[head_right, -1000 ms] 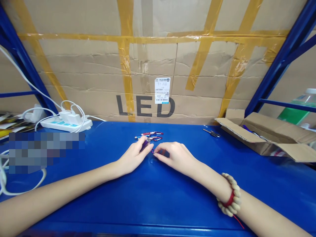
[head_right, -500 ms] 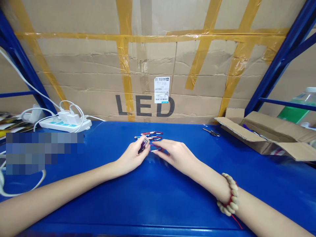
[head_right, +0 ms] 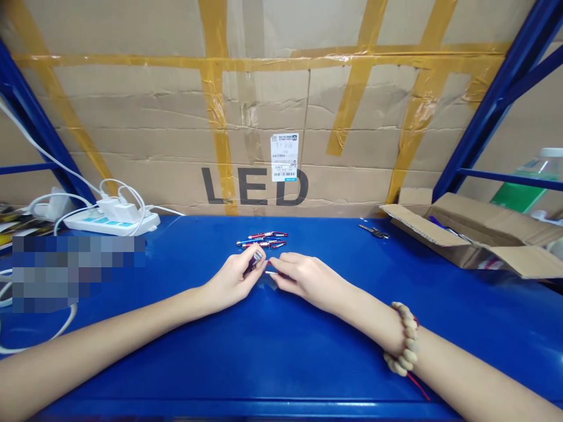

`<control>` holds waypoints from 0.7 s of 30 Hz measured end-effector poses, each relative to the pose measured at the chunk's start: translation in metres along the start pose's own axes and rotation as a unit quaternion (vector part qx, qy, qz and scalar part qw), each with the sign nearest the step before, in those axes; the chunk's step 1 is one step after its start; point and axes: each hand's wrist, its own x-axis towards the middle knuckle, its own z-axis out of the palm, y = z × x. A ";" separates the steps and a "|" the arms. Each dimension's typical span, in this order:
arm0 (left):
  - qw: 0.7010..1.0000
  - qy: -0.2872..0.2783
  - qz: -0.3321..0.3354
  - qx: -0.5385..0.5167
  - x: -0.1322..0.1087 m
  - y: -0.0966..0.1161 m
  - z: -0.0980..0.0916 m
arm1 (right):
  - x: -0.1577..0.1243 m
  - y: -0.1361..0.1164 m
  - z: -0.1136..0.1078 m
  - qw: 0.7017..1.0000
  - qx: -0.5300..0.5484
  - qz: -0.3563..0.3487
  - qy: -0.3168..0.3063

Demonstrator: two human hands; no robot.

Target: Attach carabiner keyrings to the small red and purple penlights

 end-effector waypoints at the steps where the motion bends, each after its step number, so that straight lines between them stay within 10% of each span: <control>1: 1.000 0.000 0.003 0.000 0.000 0.000 0.000 | 0.000 0.000 0.000 1.000 -0.001 0.001 0.000; 21: 0.999 0.012 -0.014 -0.045 0.000 0.005 0.000 | 0.005 -0.003 -0.004 0.995 -0.022 -0.017 0.093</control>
